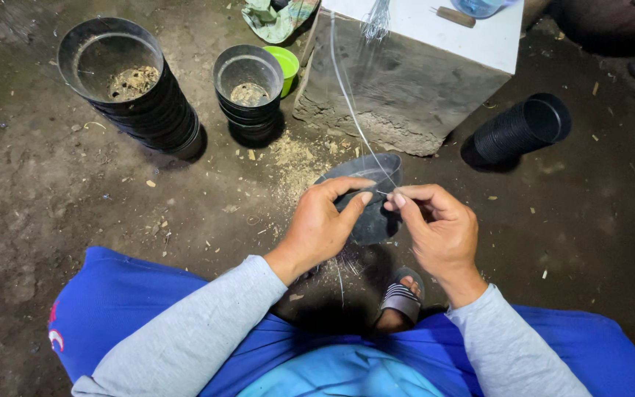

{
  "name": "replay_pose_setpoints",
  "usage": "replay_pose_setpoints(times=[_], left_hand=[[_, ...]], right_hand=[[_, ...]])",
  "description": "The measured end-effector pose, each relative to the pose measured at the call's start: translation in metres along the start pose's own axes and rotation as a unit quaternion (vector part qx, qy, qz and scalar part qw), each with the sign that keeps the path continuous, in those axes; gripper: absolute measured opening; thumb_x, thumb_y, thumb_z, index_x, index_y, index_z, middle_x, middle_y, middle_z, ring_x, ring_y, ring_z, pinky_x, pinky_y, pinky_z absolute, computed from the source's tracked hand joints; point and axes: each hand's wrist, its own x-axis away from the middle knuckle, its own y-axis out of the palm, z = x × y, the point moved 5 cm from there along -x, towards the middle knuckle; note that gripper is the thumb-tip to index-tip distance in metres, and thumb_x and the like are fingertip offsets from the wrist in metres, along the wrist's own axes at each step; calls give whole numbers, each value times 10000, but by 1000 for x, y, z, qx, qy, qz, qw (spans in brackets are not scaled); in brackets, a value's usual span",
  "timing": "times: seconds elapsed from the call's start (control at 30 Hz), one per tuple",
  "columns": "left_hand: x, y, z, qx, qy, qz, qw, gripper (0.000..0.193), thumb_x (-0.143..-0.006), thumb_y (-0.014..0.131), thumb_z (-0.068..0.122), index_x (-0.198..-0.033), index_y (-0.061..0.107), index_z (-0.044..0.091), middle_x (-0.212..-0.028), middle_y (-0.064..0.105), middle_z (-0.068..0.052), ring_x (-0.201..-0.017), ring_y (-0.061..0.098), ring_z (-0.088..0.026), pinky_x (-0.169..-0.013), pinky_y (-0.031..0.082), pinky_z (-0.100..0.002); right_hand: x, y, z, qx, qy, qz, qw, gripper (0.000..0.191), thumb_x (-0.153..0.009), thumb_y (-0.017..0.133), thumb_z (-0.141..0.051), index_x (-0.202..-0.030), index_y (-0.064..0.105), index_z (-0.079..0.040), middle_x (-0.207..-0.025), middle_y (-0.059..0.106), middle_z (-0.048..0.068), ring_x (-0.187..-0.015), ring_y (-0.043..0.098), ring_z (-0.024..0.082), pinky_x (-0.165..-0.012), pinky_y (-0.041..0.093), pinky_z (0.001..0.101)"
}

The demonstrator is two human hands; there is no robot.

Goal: The person sits on the floor and assembles plant pots by threading metal wires through holes in the bottom of black plastic pots. They bend the wires to secure them and place the finished pots into a stack.

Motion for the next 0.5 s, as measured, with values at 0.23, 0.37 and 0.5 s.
replay_pose_setpoints(times=[0.23, 0.37, 0.5], left_hand=[[7, -2, 22, -157, 163, 67, 972, 166, -897, 766, 124, -1056, 758, 78, -1005, 754, -77, -958, 685, -246, -914, 455, -379], [18, -3, 31, -243, 246, 60, 936, 215, -852, 787, 101, -1062, 741, 85, -934, 709, -28, -897, 643, -224, -902, 434, -401], [20, -4, 31, -263, 284, 43, 921, 240, -857, 776, 80, -1094, 740, 88, -912, 685, -15, -901, 643, -205, -910, 436, -397]], right_hand=[[4, 3, -3, 33, -37, -5, 999, 82, -975, 694, -7, -1044, 731, 18, -987, 772, 77, -886, 717, 95, -793, 583, 233], [4, 7, -3, 104, -43, -4, 994, 99, -917, 749, -9, -1015, 742, 3, -976, 778, 68, -859, 708, 96, -761, 571, 237], [2, 10, -5, 127, -74, -25, 989, 107, -897, 757, 2, -999, 723, -2, -963, 761, 63, -865, 715, 103, -776, 572, 243]])
